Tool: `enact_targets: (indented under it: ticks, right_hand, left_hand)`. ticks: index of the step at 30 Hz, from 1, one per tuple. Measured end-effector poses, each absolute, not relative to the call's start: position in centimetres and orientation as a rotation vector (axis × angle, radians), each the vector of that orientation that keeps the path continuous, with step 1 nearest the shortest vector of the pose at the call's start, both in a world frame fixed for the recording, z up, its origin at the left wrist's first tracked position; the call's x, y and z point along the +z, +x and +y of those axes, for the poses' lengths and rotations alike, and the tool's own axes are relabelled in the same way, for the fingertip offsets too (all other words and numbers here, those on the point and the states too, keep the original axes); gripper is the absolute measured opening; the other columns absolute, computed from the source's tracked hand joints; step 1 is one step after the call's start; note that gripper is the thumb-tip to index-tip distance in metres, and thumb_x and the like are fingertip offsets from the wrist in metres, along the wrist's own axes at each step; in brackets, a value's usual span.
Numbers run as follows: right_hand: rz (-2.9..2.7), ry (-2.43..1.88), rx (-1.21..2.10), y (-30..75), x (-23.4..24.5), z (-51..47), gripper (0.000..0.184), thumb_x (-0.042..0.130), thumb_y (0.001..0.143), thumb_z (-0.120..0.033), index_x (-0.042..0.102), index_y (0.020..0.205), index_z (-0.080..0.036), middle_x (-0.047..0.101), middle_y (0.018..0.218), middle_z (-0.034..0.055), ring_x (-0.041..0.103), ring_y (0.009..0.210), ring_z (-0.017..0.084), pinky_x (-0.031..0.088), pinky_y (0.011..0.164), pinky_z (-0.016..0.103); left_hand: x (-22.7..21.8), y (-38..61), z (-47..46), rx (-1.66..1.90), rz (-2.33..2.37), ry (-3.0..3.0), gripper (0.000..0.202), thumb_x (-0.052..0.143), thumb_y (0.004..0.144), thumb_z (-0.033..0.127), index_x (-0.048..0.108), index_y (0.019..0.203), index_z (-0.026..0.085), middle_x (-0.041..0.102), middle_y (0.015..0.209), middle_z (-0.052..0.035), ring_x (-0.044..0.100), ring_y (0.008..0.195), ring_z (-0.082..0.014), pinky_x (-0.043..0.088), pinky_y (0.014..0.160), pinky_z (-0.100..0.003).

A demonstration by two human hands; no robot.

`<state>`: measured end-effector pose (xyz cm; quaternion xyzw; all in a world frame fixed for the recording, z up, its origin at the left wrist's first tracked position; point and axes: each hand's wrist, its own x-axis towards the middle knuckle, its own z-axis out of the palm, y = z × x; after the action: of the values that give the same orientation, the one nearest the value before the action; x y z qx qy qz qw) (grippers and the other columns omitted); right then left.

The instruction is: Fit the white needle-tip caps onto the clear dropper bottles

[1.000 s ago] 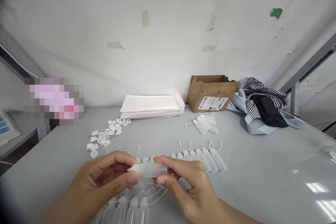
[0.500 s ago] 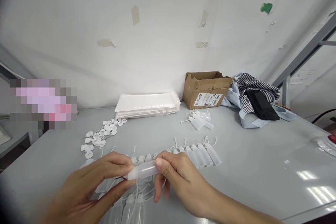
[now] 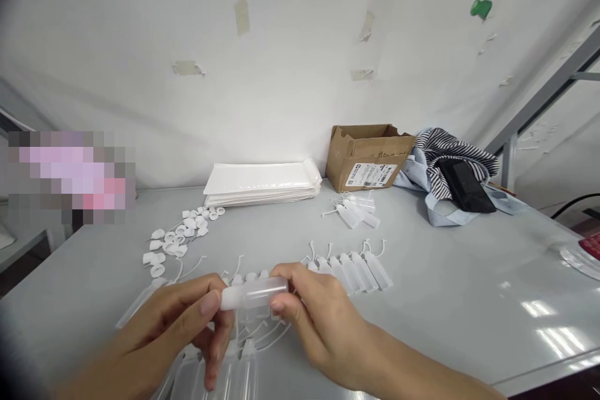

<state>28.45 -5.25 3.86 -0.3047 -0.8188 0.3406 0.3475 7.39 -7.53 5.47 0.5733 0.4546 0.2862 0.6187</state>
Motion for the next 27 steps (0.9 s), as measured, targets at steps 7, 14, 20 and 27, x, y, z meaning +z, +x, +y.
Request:
enact_targets:
  ticks: [7,14,20,27]
  right_hand:
    - [-2.265,-0.762,0.547,28.3,2.8,-5.0,0.025,0.027,0.102,-0.036,0.045,0.102,-0.018,0.057,0.078,0.0027,0.052,0.063,0.013,0.043,0.058,0.023]
    - [-2.219,-0.878,0.905,28.2,3.8,-5.2,0.032,0.023,0.102,-0.037,0.047,0.090,-0.018,0.048,0.070,-0.0008,0.044,0.060,0.013,0.038,0.057,0.025]
    - [-2.091,-1.112,1.144,27.7,4.2,-5.4,0.041,0.022,0.100,-0.036,0.033,0.064,-0.022,0.037,0.057,-0.0039,0.036,0.052,0.012,0.031,0.053,0.026]
    - [-2.141,-1.141,1.223,28.0,4.1,-4.8,0.040,0.029,0.099,-0.034,0.029,0.061,-0.021,0.030,0.055,-0.0059,0.030,0.050,0.009,0.027,0.051,0.024]
  left_hand:
    - [5.0,7.0,-7.7,0.640,1.107,1.392,0.040,0.044,0.090,0.053,0.048,0.066,0.021,0.051,0.049,0.0062,0.050,0.046,-0.0105,0.041,0.055,-0.022]
    - [5.5,7.8,-8.0,0.711,1.247,1.526,0.036,0.049,0.086,0.049,0.052,0.064,0.021,0.046,0.051,0.0063,0.047,0.048,-0.0101,0.035,0.049,-0.019]
    - [4.8,8.2,-8.5,0.776,1.295,1.851,0.023,0.057,0.081,0.037,0.056,0.065,0.021,0.054,0.058,0.0049,0.052,0.052,-0.0101,0.040,0.048,-0.016]
    - [4.1,8.4,-8.6,0.797,1.194,1.997,0.015,0.058,0.081,0.025,0.057,0.067,0.022,0.056,0.057,0.0056,0.054,0.052,-0.0094,0.043,0.051,-0.015]
